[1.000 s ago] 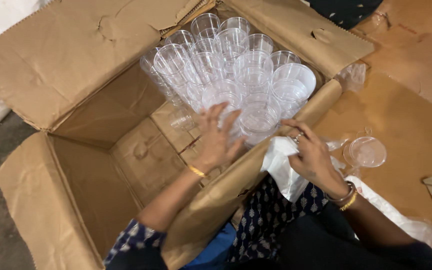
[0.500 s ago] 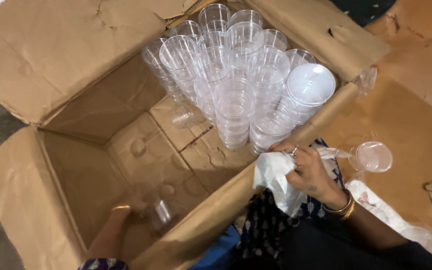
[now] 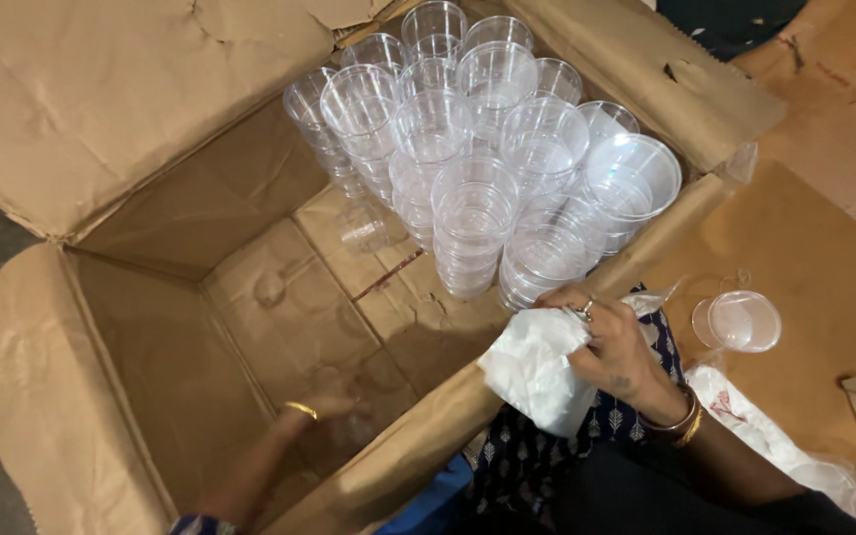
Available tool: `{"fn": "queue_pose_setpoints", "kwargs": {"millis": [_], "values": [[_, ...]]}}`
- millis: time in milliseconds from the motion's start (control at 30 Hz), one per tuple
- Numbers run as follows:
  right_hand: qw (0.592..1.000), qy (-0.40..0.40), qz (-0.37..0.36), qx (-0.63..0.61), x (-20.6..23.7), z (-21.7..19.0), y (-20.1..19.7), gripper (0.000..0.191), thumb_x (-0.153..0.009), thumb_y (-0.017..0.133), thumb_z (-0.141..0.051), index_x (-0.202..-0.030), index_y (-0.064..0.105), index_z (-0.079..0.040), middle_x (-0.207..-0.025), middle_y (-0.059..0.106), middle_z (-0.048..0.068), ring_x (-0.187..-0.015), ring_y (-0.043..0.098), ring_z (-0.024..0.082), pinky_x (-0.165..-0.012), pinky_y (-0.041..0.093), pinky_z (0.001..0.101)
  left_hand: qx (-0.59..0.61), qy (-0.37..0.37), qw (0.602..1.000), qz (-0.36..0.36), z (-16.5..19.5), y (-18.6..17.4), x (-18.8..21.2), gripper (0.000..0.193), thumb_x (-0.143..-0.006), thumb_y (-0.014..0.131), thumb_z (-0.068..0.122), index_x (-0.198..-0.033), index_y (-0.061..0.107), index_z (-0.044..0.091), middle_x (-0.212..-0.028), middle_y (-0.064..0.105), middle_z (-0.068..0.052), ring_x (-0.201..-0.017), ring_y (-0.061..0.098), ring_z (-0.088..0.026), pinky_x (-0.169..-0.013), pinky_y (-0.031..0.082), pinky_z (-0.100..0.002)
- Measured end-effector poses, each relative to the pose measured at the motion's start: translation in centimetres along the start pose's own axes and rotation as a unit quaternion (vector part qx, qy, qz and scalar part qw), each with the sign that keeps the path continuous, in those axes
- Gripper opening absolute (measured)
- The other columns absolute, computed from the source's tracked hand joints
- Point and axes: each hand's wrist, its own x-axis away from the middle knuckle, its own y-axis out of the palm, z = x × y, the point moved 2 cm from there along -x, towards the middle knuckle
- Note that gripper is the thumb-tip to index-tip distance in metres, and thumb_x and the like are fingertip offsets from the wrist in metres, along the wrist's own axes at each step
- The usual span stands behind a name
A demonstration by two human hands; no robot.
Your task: The person sits on the floor with a large cardboard box of clear plastic cups. They pull cups from stacks, tear off the surrounding plastic packaging film, and place the unwrapped cups back into stacks inside the box, discarding the plastic wrap on the floor beside them.
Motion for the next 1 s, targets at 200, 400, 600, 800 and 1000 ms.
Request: {"fn": "queue_pose_setpoints", "kwargs": {"millis": [200,400,600,800,1000], "values": [[0.999,0.005,0.047,-0.009,0.8,-0.2,-0.5,0.028,-0.078,0.069,-0.001,-0.106,0.067,-0.001,-0.107,0.076,0.009,-0.098,0.076,0.021,-0.086,0.059,0.031,-0.208,0.338,0.845,0.359,13.1,-5.2,2.3,0.094,-0.074,0.087,0.046,-0.146,0.043,0.006,-0.144,0.05,-0.024,-0.14,0.043,-0.042,-0.117,0.035,-0.051],[0.989,0.012,0.077,-0.13,2.1,-1.9,-0.1,0.037,-0.08,0.072,0.001,-0.115,0.06,0.0,-0.112,0.072,0.012,-0.104,0.071,0.02,-0.093,0.056,0.0307,-0.331,0.467,0.66,0.486,28.9,-2.2,3.6,0.089,-0.079,0.092,0.051,-0.146,0.049,0.01,-0.155,0.033,-0.023,-0.142,0.036,-0.045,-0.118,0.037,-0.055],[0.993,0.013,0.099,-0.063,3.5,-2.5,-1.7,0.033,-0.077,0.073,0.001,-0.109,0.071,-0.004,-0.102,0.073,0.008,-0.089,0.07,0.016,-0.079,0.054,0.0274,-0.344,0.474,0.652,0.481,32.4,0.6,0.4,0.079,-0.082,0.088,0.044,-0.144,0.053,0.009,-0.155,0.034,-0.023,-0.137,0.038,-0.045,-0.113,0.035,-0.056],[0.982,-0.057,0.165,-0.072,4.6,-0.9,-1.0,0.026,-0.082,0.077,0.001,-0.104,0.066,-0.007,-0.11,0.068,0.008,-0.106,0.064,0.019,-0.093,0.051,0.0311,-0.179,0.524,0.726,0.409,28.9,6.7,5.3,0.054,-0.096,0.079,0.028,-0.138,0.055,0.006,-0.142,0.052,-0.016,-0.129,0.053,-0.034,-0.111,0.046,-0.045],[0.949,0.012,0.133,-0.287,5.8,0.3,1.8,0.032,-0.082,0.078,0.0,-0.108,0.061,-0.004,-0.111,0.064,0.002,-0.099,0.062,0.008,-0.087,0.052,0.0236,-0.026,0.508,0.822,0.254,25.3,16.5,6.5,0.048,-0.094,0.078,0.02,-0.133,0.056,0.001,-0.122,0.062,-0.012,-0.114,0.064,-0.024,-0.099,0.053,-0.034]]}}
